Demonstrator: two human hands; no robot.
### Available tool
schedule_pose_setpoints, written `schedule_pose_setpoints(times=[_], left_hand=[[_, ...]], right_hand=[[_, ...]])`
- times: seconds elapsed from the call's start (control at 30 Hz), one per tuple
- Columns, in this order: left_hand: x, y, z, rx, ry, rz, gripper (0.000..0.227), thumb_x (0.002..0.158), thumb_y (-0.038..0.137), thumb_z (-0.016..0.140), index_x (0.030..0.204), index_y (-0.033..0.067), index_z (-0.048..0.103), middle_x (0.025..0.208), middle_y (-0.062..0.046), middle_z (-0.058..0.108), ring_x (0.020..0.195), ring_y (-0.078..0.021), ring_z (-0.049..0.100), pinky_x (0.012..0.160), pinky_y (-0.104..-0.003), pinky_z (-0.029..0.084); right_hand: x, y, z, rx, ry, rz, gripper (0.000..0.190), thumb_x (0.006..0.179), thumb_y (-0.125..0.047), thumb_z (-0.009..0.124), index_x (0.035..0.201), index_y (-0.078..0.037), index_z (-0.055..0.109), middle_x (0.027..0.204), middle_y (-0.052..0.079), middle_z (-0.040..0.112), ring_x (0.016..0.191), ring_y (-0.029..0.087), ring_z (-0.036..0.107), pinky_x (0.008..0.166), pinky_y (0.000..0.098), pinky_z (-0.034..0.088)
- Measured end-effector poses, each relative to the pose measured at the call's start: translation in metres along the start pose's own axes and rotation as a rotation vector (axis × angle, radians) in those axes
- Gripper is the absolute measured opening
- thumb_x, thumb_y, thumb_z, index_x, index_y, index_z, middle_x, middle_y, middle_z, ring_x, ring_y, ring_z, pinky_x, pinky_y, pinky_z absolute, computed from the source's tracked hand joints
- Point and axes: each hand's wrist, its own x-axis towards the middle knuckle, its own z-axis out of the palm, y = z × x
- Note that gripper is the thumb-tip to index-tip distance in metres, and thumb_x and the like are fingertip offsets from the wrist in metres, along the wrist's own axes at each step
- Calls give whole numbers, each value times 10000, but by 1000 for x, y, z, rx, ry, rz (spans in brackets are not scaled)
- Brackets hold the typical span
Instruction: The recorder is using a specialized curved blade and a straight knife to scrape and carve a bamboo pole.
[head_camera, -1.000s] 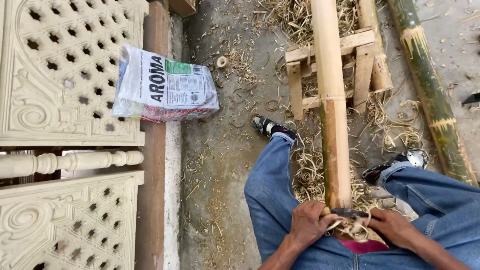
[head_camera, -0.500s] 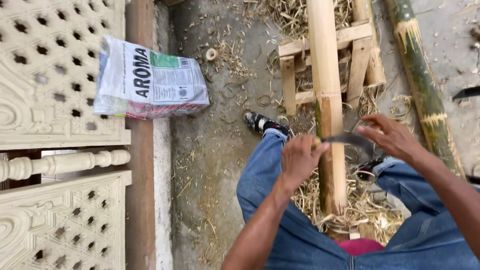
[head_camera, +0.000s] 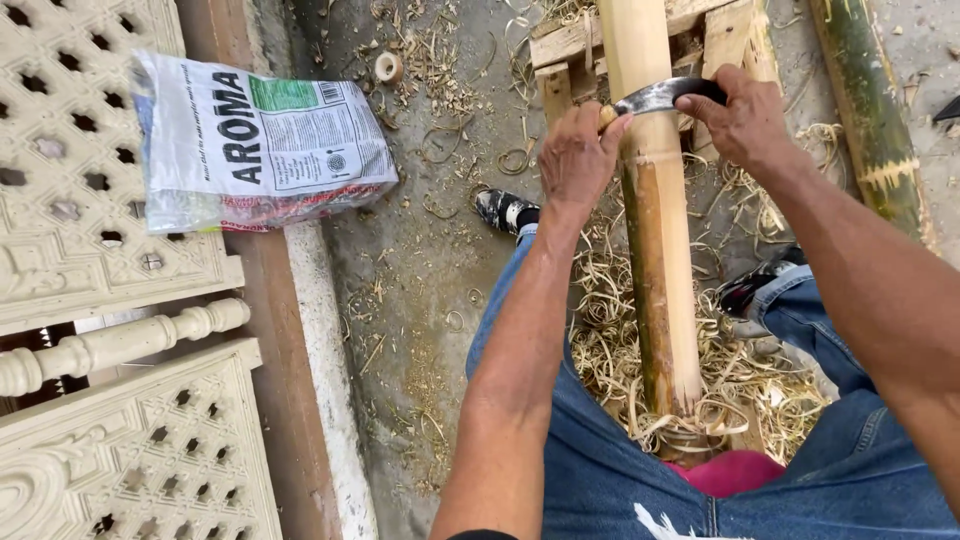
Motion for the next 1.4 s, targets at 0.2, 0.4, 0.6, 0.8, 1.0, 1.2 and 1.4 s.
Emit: schedule_pose_setpoints(times=[0.2,0.4,0.6,0.8,1.0,1.2,1.4], left_hand=[[-54,30,-29,4,57,-10,470,1008,582,544,960,118,595,825,-50,597,744,-222,596,644,-396,489],[-105,50,-49,-38,83,33,428,1002,530,551,981,105,597,866,-65,605,796,-263,603,705,-434,463],[-180,84,-91,-76,-106,9,400,1012,478,592,929,88,569,835,-68,559,777,-245,557,695,-439,415],[-303,115,-132,-189,-375,-52,387,984,444,677,932,73,579,846,-87,574,762,-254,554,668,-417,413],[-266,84,-107,-260,-248,20,337,1058,474,560,969,149,575,978,-72,629,923,-239,578,782,-436,398],[-94,21,-12,-279,-75,-89,504,1047,637,388,987,175,580,860,-5,588,833,-190,566,756,-431,373],[4,-12,39,-92,27,-83,468,961,650,468,943,194,569,812,41,616,749,-142,597,728,-443,434]], right_hand=[[-52,10,12,1,64,6,411,1012,-463,628,1070,-57,652,727,91,654,460,158,469,362,325,404],[-113,32,26,29,122,-108,380,1043,-385,671,986,-11,642,718,97,663,493,109,500,381,282,386],[-208,65,46,32,94,-107,338,1107,-340,578,944,-45,605,698,60,633,441,139,446,328,324,352],[-349,128,55,-128,-295,-64,362,925,-431,638,902,-70,636,516,123,601,403,218,569,403,415,398],[-263,101,22,-281,-591,170,425,916,-551,575,1066,-192,748,634,108,690,462,206,513,402,342,388],[-84,14,-1,-146,-101,-91,371,1060,-443,597,1113,-102,733,832,71,711,441,141,435,348,294,341],[11,20,-2,-327,144,-337,309,1034,-349,733,1118,-54,765,822,143,753,602,157,582,510,306,463]])
